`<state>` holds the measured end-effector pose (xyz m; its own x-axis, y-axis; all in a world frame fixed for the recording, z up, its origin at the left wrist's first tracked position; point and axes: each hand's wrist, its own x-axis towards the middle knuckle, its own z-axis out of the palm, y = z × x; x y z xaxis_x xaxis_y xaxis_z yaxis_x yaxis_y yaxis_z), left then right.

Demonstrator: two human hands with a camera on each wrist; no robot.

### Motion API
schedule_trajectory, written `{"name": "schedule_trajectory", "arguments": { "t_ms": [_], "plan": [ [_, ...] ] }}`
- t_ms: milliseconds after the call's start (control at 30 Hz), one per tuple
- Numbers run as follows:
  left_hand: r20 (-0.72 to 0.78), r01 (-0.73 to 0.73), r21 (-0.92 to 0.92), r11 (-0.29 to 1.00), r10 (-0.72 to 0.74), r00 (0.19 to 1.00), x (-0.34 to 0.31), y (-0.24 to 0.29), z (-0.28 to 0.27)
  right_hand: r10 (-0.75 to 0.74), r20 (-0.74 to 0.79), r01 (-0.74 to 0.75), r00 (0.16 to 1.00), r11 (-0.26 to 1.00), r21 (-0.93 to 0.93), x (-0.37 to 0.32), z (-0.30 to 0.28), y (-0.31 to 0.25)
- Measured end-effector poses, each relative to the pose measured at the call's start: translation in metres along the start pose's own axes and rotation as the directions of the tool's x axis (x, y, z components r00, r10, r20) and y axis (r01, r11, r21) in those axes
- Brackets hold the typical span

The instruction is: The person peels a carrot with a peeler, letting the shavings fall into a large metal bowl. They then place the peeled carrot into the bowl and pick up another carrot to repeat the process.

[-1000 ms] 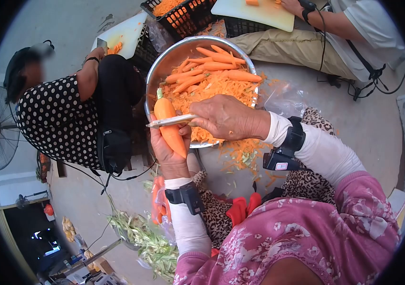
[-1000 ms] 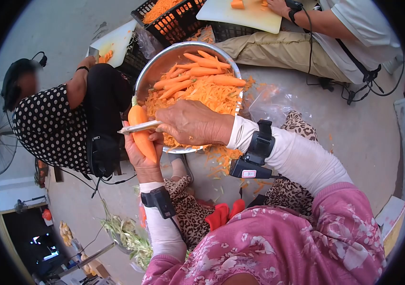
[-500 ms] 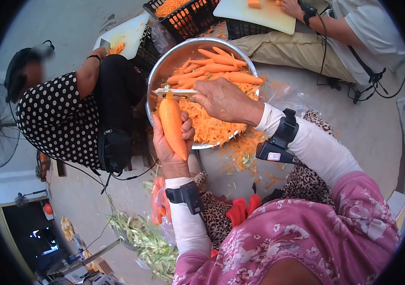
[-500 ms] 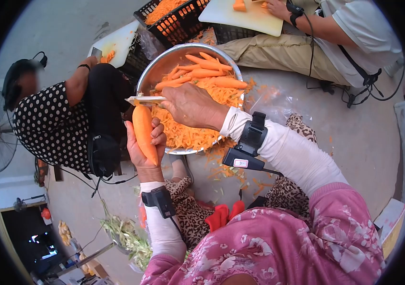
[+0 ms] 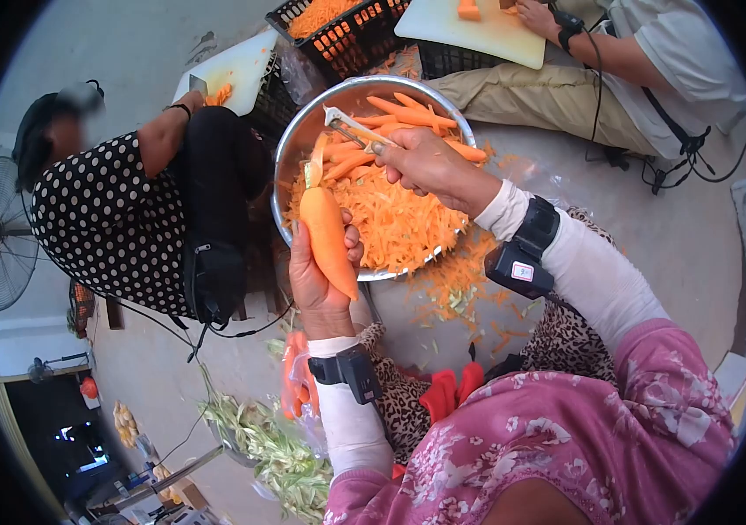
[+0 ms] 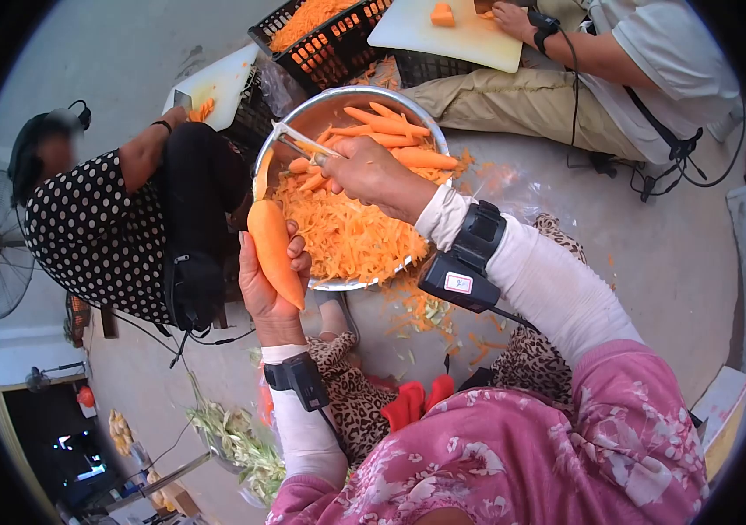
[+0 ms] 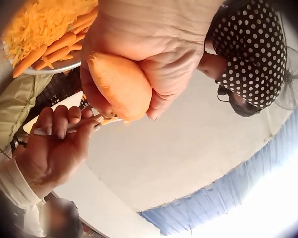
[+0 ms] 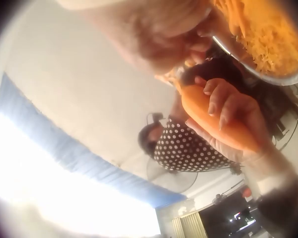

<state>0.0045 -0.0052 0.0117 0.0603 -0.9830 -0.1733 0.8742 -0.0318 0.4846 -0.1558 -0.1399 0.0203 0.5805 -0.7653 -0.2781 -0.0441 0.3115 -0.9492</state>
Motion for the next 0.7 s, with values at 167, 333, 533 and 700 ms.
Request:
{"name": "schedule_trajectory", "arguments": {
  "t_ms": [167, 333, 533, 700],
  "plan": [
    [-0.156, -0.054, 0.024, 0.998, 0.058, 0.986, 0.004, 0.006, -0.006, -0.485, 0.106, 0.495, 0.868, 0.831, -0.254, -0.019, 0.012, -0.002],
    [-0.222, -0.065, -0.006, 0.998, 0.062, 0.973, 0.003, 0.004, -0.007, -0.498, 0.353, 0.607, 0.792, 0.585, -0.538, -0.034, 0.019, 0.008],
    [-0.152, -0.056, 0.02, 0.998, 0.059, 0.987, 0.003, -0.002, -0.01, -0.561, 0.311, 0.6, 0.767, 0.454, -0.659, -0.022, 0.017, 0.018],
    [0.009, 0.082, -0.056, 0.995, -0.081, 0.997, 0.001, -0.002, -0.003, -0.46, 0.065, 0.352, 0.885, 0.573, -0.74, 0.012, -0.004, 0.003]
  ]
}}
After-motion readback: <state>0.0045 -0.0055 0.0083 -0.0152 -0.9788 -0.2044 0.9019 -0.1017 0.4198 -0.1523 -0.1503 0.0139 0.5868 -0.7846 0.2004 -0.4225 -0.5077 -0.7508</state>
